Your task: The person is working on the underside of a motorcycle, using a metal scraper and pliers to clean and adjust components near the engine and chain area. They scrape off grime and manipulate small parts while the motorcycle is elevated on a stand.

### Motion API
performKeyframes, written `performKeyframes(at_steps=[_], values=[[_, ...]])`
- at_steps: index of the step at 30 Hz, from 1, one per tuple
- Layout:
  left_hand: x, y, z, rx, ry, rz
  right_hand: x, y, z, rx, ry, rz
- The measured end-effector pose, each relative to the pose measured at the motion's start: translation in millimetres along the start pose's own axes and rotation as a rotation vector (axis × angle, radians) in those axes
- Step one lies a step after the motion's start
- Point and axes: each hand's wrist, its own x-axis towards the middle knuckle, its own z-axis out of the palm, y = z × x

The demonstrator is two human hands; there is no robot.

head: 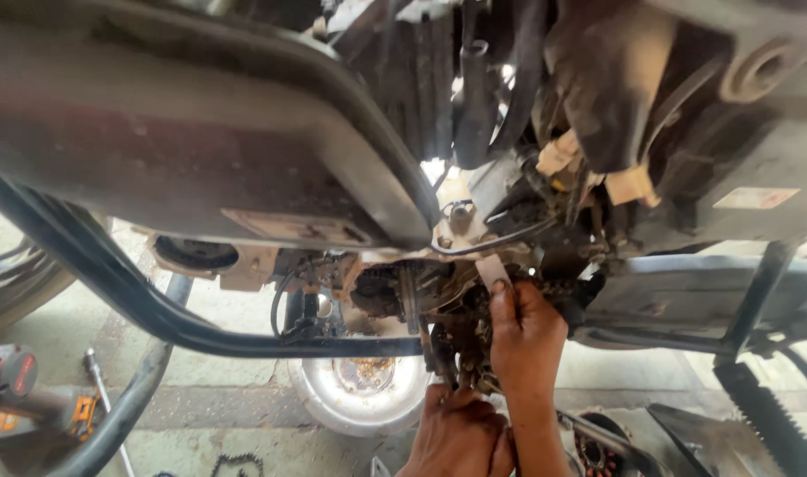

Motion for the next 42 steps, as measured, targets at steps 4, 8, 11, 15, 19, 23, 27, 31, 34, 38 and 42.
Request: performKeyframes(at_steps=[4,8,11,15,19,23,27,31,34,38,42], values=[[1.3,0.6,-1.9,-0.023,0.037,0.043,4.1,-0.8,-2.4,-0.017,0.001,0.136],[3.3,1.4,-2.5,-0.029,0.017,-0.009,5.5,7.3,-1.4,-0.022,0.012,-0.050],[5.8,1.3,-3.0,-0.036,-0.063,-0.037,5.0,12.0,-1.7,0.032,0.012,-0.014],[3.8,2.1,-5.1,-0.060,0.072,0.022,14.2,2.9,3.5,-0.023,0.008,-0.073],[1.7,0.6,-4.7,-0.022,-0.004,0.030,21.5,-14.9,9.1,-0.013,-0.015,-0.183],[5.4,-2.1,0.6,-0.030,0.107,0.046,8.7,-16.0,-4.7,-0.030,0.050,-0.122],[-0.2,-1.6,3.3,-0.032,0.069,0.022,-3.0,-0.4,-15.0,0.004,-0.004,0.146],[1.0,-0.9,2.5,-0.068,0.028,0.010,3.1,5.5,-11.9,0.006,-0.013,0.089],[2.2,0.1,2.1,-0.073,-0.009,-0.019,7.6,-4.8,-5.6,0.159,-0.068,0.276],[-0.3,-1.5,3.6,-0.049,0.010,0.007,16.1,-22.6,6.6,0.036,-0.135,-0.066],[2.6,-5.7,6.9,-0.005,0.129,0.095,9.7,-23.0,0.9,-0.080,-0.015,-0.097]])
